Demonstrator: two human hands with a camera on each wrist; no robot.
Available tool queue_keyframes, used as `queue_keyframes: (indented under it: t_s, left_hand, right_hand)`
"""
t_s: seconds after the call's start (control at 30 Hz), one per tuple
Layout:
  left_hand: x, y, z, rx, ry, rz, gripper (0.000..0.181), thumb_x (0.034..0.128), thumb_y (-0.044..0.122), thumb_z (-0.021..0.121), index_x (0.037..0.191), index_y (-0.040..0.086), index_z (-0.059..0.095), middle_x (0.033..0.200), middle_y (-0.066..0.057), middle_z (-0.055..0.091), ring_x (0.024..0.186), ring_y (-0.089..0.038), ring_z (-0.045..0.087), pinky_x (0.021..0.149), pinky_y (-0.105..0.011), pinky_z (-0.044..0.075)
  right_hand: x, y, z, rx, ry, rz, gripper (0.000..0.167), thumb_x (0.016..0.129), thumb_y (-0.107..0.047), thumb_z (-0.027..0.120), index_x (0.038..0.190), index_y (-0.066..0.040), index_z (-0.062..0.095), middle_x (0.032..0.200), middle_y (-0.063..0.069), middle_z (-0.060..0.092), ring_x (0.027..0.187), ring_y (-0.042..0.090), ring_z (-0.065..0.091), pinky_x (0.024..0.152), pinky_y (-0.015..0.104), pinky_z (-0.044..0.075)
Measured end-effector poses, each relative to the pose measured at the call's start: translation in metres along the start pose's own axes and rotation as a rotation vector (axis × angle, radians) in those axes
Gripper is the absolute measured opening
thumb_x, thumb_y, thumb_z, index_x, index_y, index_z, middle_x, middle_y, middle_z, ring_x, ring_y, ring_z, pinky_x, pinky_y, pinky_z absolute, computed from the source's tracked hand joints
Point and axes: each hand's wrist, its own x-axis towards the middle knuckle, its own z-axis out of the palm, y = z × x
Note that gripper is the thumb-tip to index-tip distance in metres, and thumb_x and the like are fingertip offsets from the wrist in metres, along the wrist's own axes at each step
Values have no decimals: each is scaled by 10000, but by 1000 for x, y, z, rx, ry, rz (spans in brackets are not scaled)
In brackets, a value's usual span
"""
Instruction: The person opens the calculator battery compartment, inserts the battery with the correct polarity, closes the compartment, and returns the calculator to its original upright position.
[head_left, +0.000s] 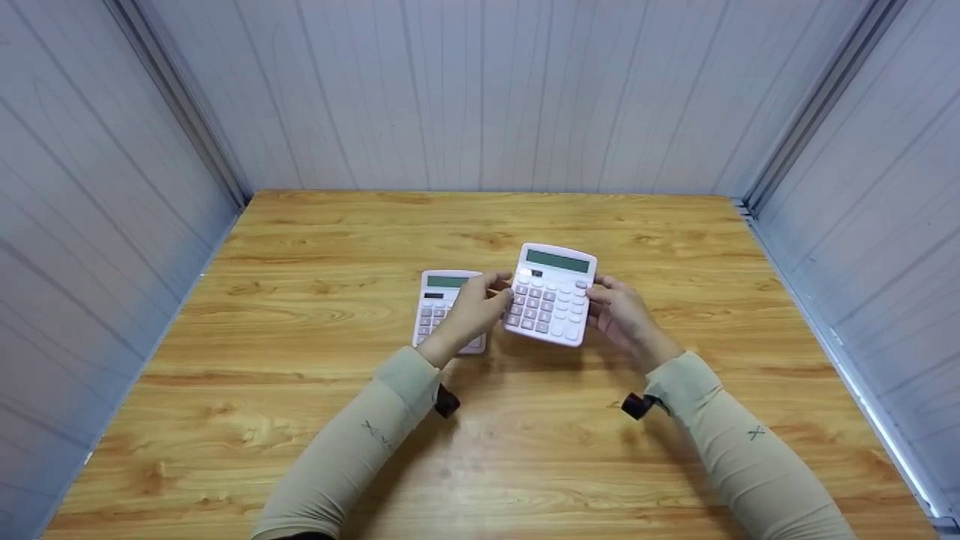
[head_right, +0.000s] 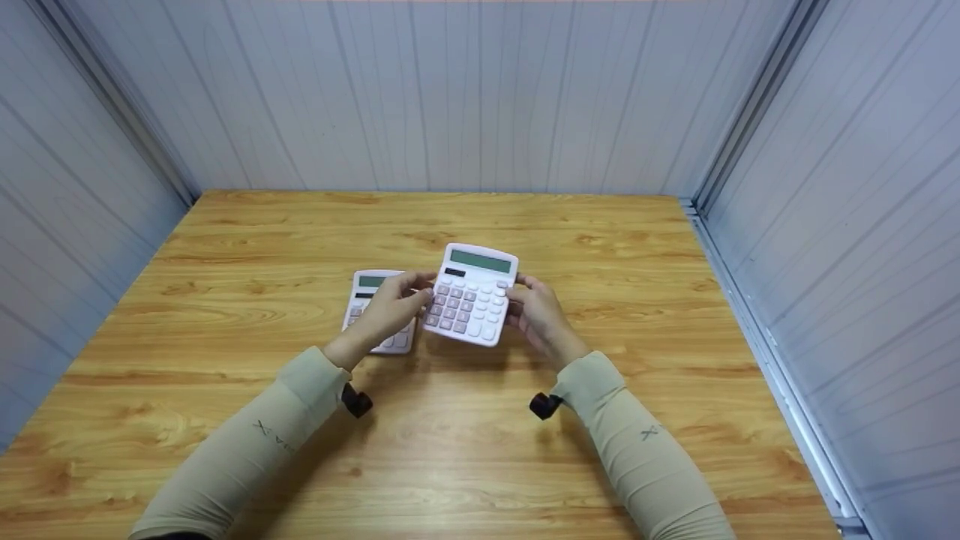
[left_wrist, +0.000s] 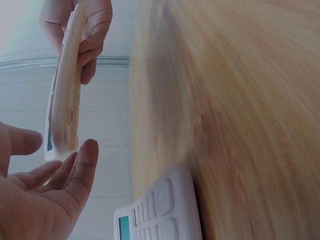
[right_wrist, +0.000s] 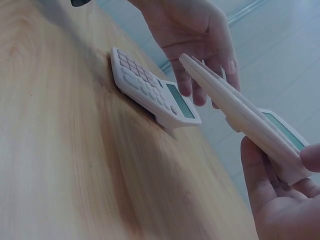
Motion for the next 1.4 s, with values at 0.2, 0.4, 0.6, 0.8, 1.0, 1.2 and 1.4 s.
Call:
queue_keyframes:
  t_s: [0.2,0.4,0.6,0.8,1.0,1.2,1.4]
  left_hand:
    - [1,-1,3,-31,-27,-21,399,1037,18,551,1411,-74,658,1166,-193,700,932,-162,657,821,-347,683]
    - [0,-2,6,-16,-39,-34,376,1029,-13,563,1381,-101,661,1181,-233,707,941,-204,699,799,-314,681]
    - [-1,-5,10,35,-9,-65,324,1001,-17,624,1309,-79,703,1137,-198,714,959,-195,671,826,-289,650]
    - [-2,-7,15,82,13,-91,302,992,-13,656,1280,-75,722,1106,-178,732,974,-198,664,928,-346,622]
    - [-3,-10,19,101,35,-83,288,958,-45,663,1234,-93,731,1052,-167,730,942,-195,648,908,-338,623]
    - [-4,-16,21,137,26,-66,277,934,-54,654,1196,-107,727,1025,-169,726,911,-186,637,856,-311,619]
    - [-3,-16,22,163,10,-80,284,935,-54,632,1199,-110,722,1052,-181,739,923,-190,655,836,-300,637]
  right_hand:
    - [2,0,-3,-46,-12,19,435,1139,-36,371,1564,51,342,1060,6,744,971,124,741,846,270,646]
    - [6,2,-3,-92,8,34,527,1154,-53,343,1657,80,256,1074,-10,727,990,108,724,863,258,639]
    - [12,8,-5,-150,30,60,555,1150,-41,325,1685,71,230,1074,-14,713,967,103,722,868,248,636]
    - [16,11,-6,-168,50,73,590,1132,-17,322,1703,55,192,1209,47,676,991,110,702,884,248,628]
    - [20,14,-5,-279,67,37,567,1080,39,375,1628,159,296,1096,32,698,938,70,672,848,199,597]
    - [22,14,-5,-425,106,46,410,1045,51,423,1412,158,571,910,-32,704,832,55,647,755,188,563]
    - [23,15,-6,-442,127,57,384,1024,65,463,1375,159,586,845,-40,690,770,70,641,696,208,559]
